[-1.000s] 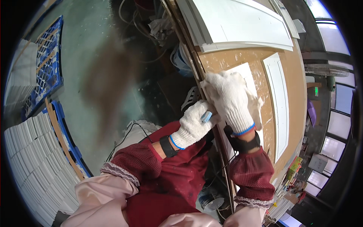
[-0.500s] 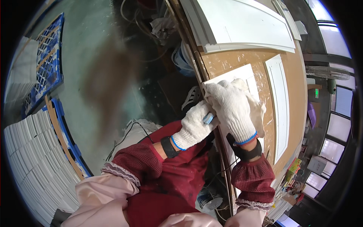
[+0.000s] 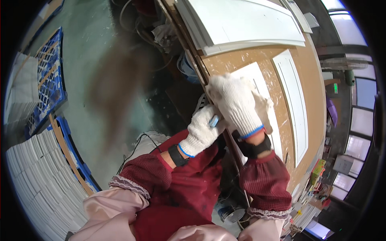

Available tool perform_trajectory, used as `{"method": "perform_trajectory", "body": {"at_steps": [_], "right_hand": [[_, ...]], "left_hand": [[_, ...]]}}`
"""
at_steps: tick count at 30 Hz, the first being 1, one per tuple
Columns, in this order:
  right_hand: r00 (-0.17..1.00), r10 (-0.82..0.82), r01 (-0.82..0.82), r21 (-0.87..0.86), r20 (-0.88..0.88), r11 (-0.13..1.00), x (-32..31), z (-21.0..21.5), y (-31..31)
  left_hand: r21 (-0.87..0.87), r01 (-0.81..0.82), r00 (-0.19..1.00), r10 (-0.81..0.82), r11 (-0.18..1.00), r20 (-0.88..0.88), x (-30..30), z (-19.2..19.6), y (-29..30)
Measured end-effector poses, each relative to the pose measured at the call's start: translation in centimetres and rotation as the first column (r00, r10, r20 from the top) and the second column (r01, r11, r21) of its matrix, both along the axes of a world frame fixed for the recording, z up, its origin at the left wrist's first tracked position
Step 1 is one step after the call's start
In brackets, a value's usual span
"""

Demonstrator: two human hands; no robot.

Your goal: Cleaning and performing touch-up work on white furniture panels at a workshop workbench.

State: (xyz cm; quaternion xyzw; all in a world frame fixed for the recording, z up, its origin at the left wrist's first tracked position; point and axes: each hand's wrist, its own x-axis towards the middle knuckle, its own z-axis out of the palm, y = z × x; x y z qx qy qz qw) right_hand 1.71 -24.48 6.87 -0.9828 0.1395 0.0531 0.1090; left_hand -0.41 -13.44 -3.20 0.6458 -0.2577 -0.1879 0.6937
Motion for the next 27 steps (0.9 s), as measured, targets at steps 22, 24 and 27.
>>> {"method": "perform_trajectory", "body": {"at_steps": [22,24,27], "right_hand": [[0.396,-0.918,0.778,0.535,-0.009,0.33,-30.8,9.6,-1.4],[0.51,-0.859,0.807,0.327,0.036,0.493,-33.4,8.9,1.2],[0.507,-0.862,0.822,0.289,0.022,0.491,-37.4,7.9,4.3]], "left_hand": [[-0.047,0.104,0.87,-0.068,0.993,0.488,2.4,2.5,4.0],[0.012,0.129,0.769,-0.108,0.992,0.63,2.4,3.3,3.9],[0.095,0.179,0.658,-0.191,0.979,0.728,2.3,4.0,4.1]]}}
